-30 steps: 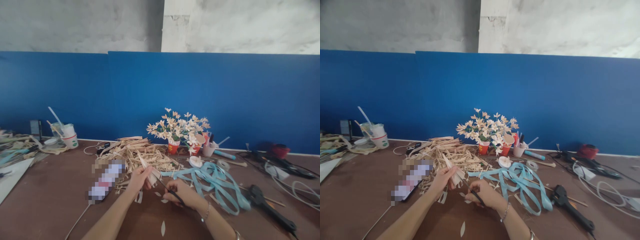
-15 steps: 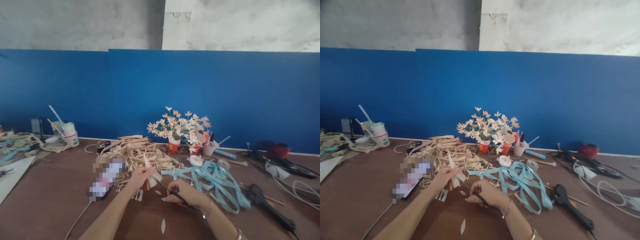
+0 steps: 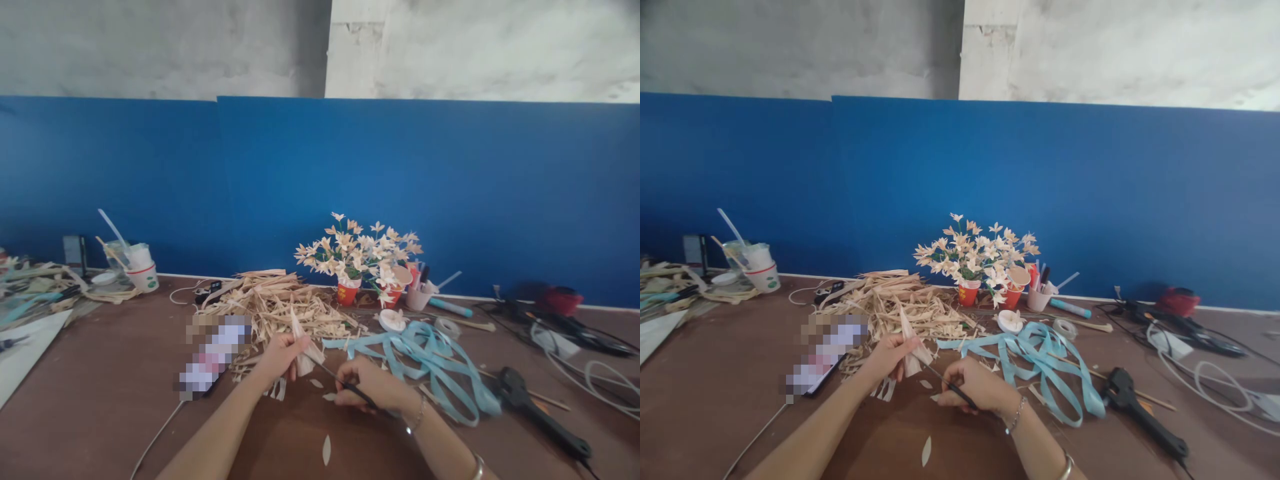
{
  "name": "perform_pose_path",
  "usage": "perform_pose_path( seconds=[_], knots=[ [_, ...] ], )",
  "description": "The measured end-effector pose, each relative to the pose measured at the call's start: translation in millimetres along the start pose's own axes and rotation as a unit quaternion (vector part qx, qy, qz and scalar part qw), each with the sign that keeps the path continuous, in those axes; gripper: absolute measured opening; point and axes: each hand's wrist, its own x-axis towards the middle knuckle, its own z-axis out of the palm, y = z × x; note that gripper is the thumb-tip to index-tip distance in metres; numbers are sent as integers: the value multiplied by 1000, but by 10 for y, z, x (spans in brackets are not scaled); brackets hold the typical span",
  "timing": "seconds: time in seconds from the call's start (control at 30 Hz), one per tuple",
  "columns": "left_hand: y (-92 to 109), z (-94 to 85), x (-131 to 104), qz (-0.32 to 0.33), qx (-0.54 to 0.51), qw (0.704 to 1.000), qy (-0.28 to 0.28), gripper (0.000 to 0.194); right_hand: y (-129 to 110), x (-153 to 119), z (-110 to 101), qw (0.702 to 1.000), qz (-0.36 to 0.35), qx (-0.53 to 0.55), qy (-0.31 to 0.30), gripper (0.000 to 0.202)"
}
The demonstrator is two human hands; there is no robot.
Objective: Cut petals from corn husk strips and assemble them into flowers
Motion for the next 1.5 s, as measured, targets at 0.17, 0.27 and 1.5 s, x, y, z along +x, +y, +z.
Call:
perform_pose_path(
  seconds=[0.17, 0.27, 1.5],
  knots=[
    [-21, -7, 20, 20, 10, 999, 30, 47, 16, 9, 7, 1000, 11, 2, 2, 30],
    [-17, -14, 39, 21, 1, 998, 60, 47, 25, 11, 11, 1000, 7, 13, -17, 29],
    [-46, -36, 90, 30, 9, 995, 90, 48, 31, 40, 31, 1000, 0, -15, -5, 31]
  ],
)
